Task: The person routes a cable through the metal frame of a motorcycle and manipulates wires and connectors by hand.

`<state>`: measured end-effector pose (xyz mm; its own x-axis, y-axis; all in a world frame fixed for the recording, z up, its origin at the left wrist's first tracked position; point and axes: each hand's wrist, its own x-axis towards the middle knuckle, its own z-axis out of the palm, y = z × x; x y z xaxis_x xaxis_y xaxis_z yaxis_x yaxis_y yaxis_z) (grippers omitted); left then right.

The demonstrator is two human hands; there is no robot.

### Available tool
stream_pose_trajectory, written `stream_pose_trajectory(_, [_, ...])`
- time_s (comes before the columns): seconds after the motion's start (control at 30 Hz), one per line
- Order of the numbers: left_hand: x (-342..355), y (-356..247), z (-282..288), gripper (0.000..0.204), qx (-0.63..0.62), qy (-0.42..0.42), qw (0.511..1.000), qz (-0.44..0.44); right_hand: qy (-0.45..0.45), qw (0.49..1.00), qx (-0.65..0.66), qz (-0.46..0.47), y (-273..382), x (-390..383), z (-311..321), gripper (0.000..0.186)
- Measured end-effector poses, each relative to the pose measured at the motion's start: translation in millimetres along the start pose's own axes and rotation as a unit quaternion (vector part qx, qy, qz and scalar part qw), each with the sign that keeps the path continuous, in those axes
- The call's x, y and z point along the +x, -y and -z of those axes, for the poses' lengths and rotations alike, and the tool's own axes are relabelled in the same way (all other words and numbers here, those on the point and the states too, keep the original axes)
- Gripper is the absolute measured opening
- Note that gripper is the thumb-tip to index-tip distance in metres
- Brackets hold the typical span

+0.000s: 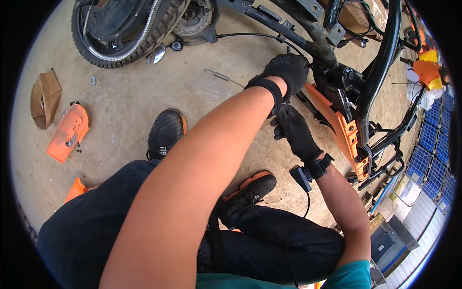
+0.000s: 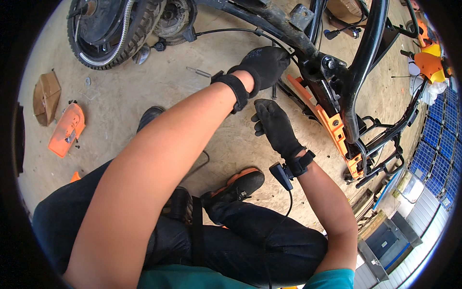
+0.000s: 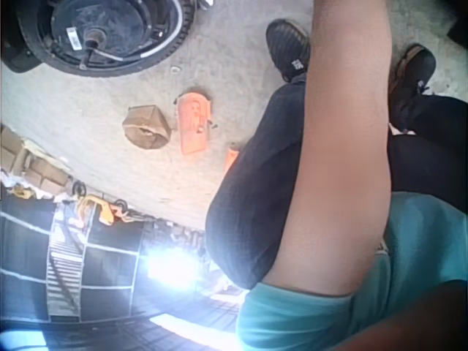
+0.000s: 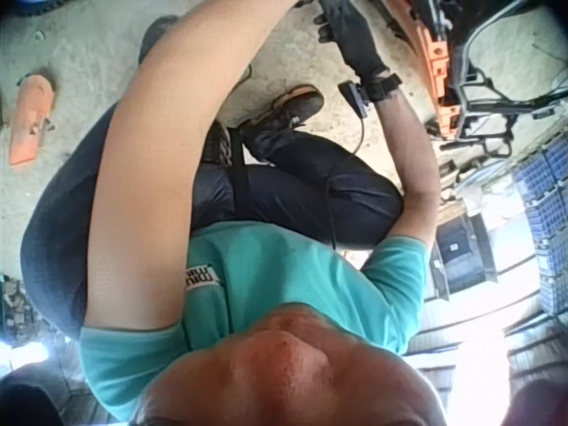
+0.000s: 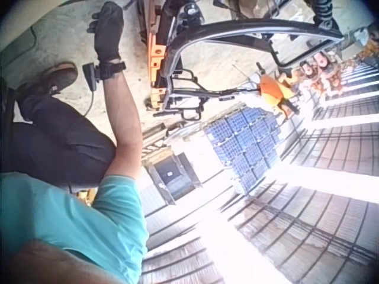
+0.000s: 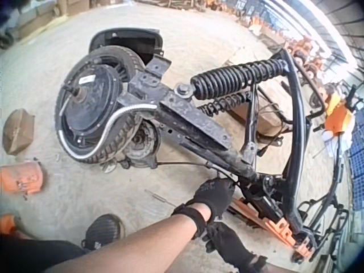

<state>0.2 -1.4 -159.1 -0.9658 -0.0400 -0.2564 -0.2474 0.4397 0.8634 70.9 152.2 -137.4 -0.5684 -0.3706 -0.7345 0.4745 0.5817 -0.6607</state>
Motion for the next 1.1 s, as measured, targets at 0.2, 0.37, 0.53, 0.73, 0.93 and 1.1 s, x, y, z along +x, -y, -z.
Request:
stream_pose_trajectory(0.2, [1.0, -2.5, 19.1, 0.028, 0.099, 0.106, 0.989, -0.009, -0.006, 1.0, 0.01, 0.004, 2.9, 0.1, 2.8, 0.031])
stream_pose_trajectory(0.37, [-9.5, -17.9, 20.3, 0.027, 0.061, 0.119, 0.991, 0.029, 0.009, 0.999, 0.038, 0.014, 7.6, -0.4, 4.0, 0.039])
stream_pose_trajectory(0.53, [-7.7, -5.1, -8.0, 0.029, -0.054, 0.034, 0.998, 0.006, -0.015, 0.989, 0.137, 0.054, 9.3, 0.9, 7.3, 0.04])
stream_pose_trajectory(0.73, [-10.6, 5.7, 3.3, 0.018, -0.306, 0.154, 0.939, 0.041, -0.054, 0.992, 0.073, 0.088, 16.6, -4.3, 9.8, 0.036])
stream_pose_trajectory(0.93, [-9.1, 21.1, 22.0, 0.024, -0.375, 0.244, 0.893, 0.052, -0.115, 0.967, -0.187, 0.132, 4.7, 5.1, 22.7, 0.029])
stream_pose_trajectory(1.1, [2.2, 22.1, 26.0, 0.03, -0.248, 0.154, 0.956, 0.029, -0.176, 0.903, -0.338, 0.198, 1.6, 16.1, 27.9, 0.032])
